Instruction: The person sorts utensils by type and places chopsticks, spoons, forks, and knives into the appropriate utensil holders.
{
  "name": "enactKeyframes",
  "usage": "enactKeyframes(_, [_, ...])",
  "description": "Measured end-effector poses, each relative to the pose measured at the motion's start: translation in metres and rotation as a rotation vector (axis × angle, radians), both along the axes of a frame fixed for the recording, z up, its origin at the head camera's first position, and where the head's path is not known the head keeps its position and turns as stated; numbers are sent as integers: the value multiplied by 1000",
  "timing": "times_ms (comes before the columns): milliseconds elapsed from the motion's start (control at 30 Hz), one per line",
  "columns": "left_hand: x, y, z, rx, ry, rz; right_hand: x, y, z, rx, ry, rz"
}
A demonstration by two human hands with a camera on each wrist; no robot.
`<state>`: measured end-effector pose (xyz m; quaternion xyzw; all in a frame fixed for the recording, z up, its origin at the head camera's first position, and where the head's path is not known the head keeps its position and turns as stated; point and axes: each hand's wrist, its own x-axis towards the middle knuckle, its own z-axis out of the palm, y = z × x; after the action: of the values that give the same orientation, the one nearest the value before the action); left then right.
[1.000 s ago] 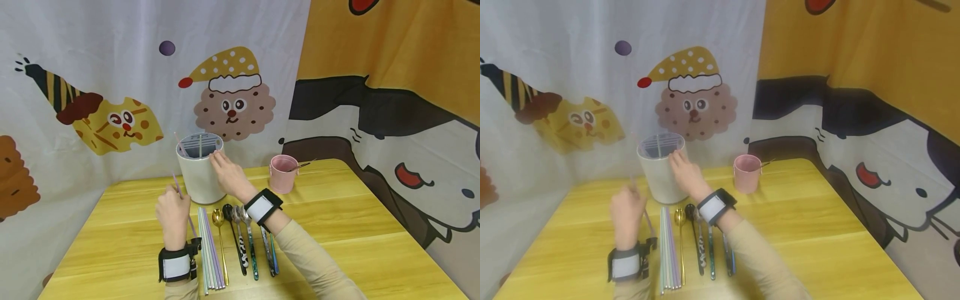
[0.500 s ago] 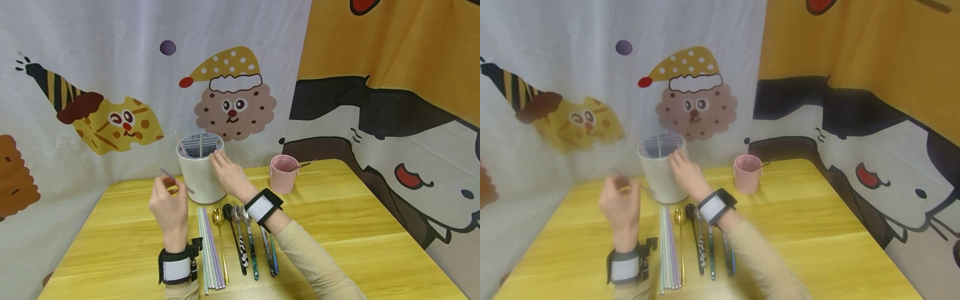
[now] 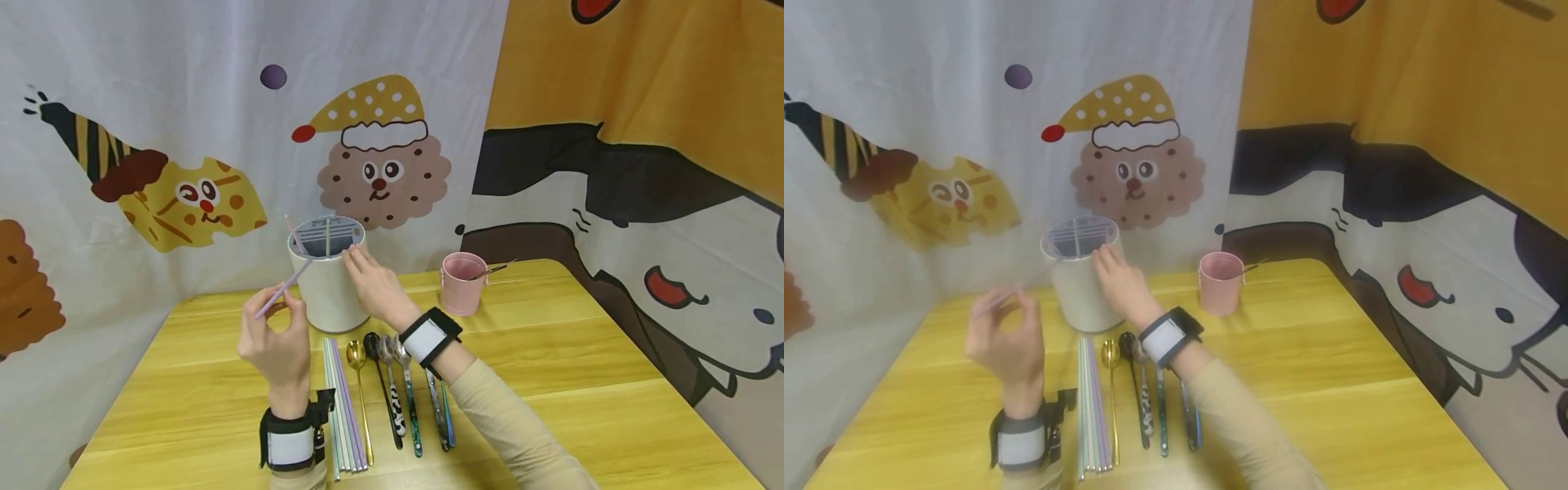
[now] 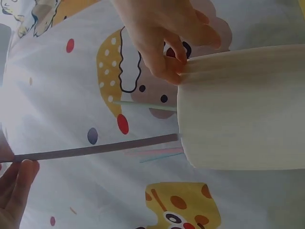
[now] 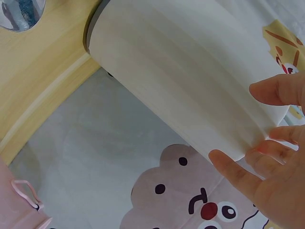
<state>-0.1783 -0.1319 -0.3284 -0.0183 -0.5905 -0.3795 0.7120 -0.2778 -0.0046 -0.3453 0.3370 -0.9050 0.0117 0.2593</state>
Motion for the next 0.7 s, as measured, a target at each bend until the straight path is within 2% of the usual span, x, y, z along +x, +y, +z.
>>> enactKeyframes(67, [-1,2,1,21,39,2,0,0,-1,5,-2,-2])
enactKeyframes(167, [-3,3,0,35,55,7,-1,0,-1,9,1,-6])
enactKeyframes(467, [-11,0,0,18,-16,-33,-2,0,-1,3,-3,4])
enactKeyframes(700, [-31,-6,16,-81,-76,-7,-2,1,0,19,-44,-14])
